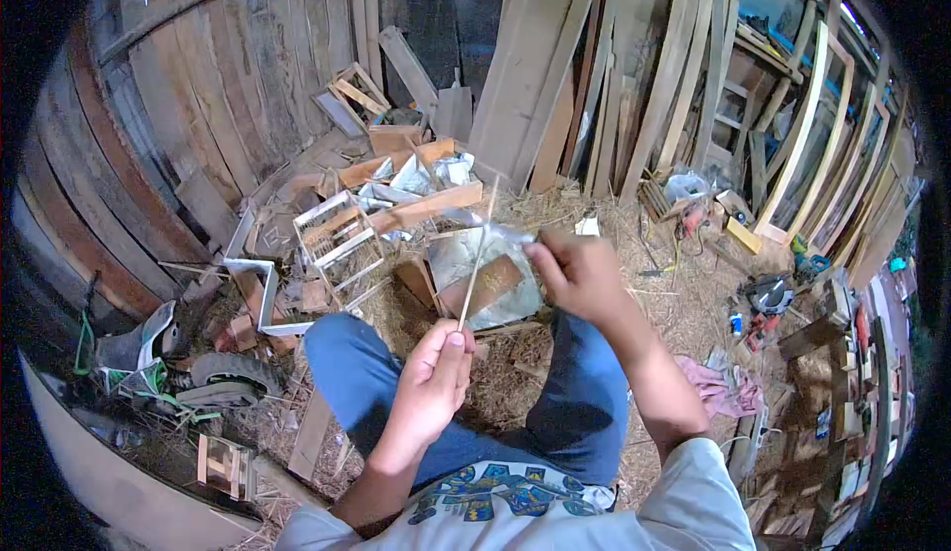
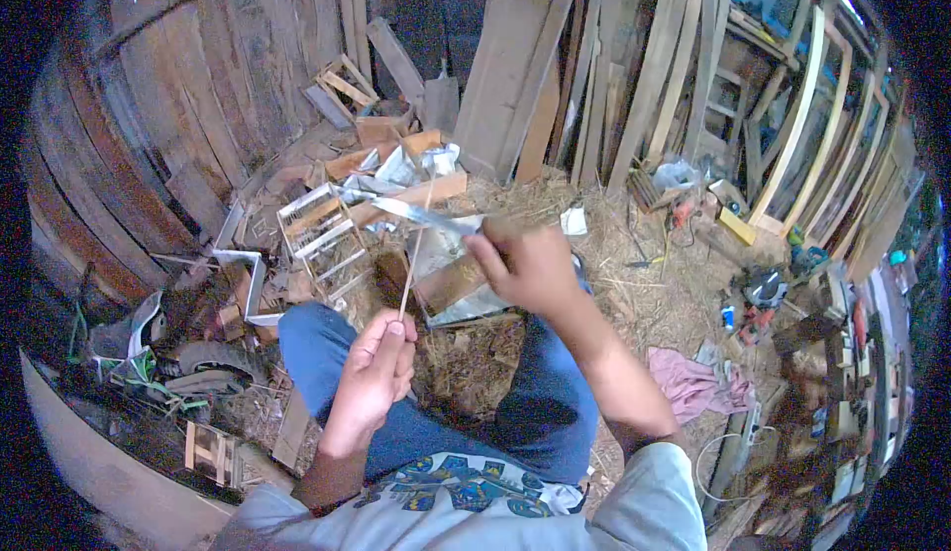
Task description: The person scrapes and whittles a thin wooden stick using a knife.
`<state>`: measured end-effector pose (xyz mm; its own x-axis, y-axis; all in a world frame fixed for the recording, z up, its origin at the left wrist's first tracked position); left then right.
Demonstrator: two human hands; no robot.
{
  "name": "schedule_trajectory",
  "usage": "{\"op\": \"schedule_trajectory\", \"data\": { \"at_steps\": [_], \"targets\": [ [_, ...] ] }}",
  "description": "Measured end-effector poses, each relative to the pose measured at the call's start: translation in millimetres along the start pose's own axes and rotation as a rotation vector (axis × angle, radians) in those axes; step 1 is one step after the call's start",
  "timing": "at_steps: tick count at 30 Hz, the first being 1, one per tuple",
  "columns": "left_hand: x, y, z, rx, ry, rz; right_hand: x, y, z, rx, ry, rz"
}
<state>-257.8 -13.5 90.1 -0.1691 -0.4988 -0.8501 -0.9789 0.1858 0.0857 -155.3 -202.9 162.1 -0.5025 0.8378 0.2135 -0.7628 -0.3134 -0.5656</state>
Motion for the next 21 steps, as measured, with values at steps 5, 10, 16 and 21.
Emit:
{"op": "schedule_trajectory", "data": {
  "at_steps": [5, 10, 16, 21],
  "targets": [
    [5.0, 7.4, -5.6, 0.070, -0.124, -0.058, -18.1, -5.2, 5.5, -0.097, 0.029, 0.054],
    [0.3, 11.0, -5.9, 0.053, -0.041, -0.005, -44.6, -8.8, 11.4, -0.067, -0.032, -0.236],
    [-4.3, -0.4, -5.4, 0.054, 0.165, 0.075, 22.6, 13.5, -2.0, -0.005, -0.103, 0.114],
    [-22.4, -3.6, -8.3, -0.011, -0.028, -0.061, 49.2, 7.2, 5.1, 0.024, 0.026, 0.303]
  ]
}}
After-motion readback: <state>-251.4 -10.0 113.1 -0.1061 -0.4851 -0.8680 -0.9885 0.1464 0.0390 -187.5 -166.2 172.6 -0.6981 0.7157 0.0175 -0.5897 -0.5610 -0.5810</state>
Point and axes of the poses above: each hand's wrist, its own y-axis away from the middle knuckle, its own z-axis out of the back of the hand, x = y × z, the point moved 6 cm from there along -y, towards the middle knuckle, and after that the axes turned 11 degrees about y, right-handed, at the moved point
